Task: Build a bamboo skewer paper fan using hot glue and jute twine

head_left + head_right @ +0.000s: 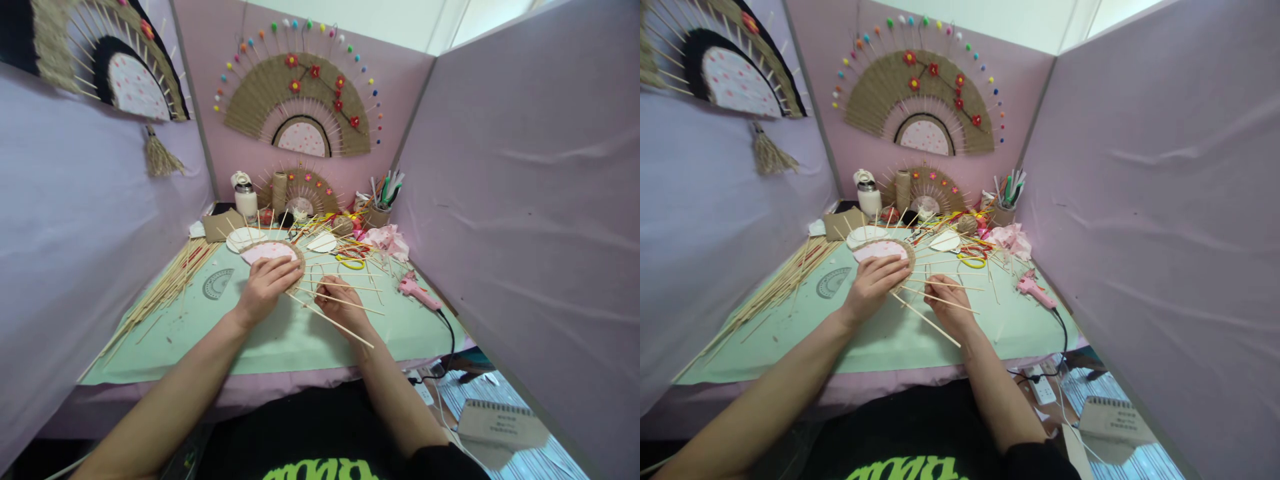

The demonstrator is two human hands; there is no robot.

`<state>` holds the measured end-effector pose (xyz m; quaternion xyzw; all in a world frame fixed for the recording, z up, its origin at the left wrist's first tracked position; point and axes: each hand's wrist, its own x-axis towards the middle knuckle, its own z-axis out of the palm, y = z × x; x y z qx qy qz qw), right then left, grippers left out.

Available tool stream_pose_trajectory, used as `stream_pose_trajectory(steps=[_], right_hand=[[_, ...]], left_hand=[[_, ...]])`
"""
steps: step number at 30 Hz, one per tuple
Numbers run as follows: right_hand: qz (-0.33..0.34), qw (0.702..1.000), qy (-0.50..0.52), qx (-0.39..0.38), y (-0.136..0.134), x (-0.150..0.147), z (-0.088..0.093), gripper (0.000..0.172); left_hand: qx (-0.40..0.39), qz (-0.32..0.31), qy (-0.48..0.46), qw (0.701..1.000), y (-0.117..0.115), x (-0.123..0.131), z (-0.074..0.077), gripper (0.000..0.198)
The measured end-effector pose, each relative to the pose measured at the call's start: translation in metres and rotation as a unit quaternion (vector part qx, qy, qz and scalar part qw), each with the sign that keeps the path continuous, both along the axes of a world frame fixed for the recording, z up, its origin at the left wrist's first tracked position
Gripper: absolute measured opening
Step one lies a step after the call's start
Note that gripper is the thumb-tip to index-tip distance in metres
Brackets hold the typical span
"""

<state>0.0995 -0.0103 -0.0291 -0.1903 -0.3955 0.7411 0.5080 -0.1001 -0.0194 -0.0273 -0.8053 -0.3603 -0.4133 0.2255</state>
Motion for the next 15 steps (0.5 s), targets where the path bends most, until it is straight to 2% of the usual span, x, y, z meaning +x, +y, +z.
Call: stream_pose_trajectory(steps=[3,5,7,10,12,15], right_hand=[[-0.05,0.998,-0.031,-0.01,0.002,0.001,-0.006,0.017],[-0.124,0.989,-0.074,0.009,0.002,0.001,-0.013,0.019],[-0.23,0.962,-0.129,0.067,0.0,0.001,-0.02,0.018],[-0.362,0.893,-0.182,0.195,-0.006,0.001,-0.026,0.012],[-0.387,0.865,-0.193,0.255,-0.01,0.0,-0.027,0.013],[-0.367,0.861,-0.206,0.286,-0.013,0.0,-0.025,0.029]], left_hand=[[-0.001,-0.002,-0.005,1.0,0.0,0.0,0.001,0.034],[-0.002,-0.003,-0.012,1.0,-0.001,0.0,0.001,0.034],[-0.006,-0.004,-0.019,1.0,-0.001,0.0,0.001,0.034],[-0.014,-0.005,-0.027,1.0,-0.001,0.001,0.001,0.033],[-0.018,-0.01,-0.031,0.999,-0.001,0.001,0.0,0.032],[-0.022,-0.029,-0.032,0.999,0.0,0.002,-0.001,0.032]])
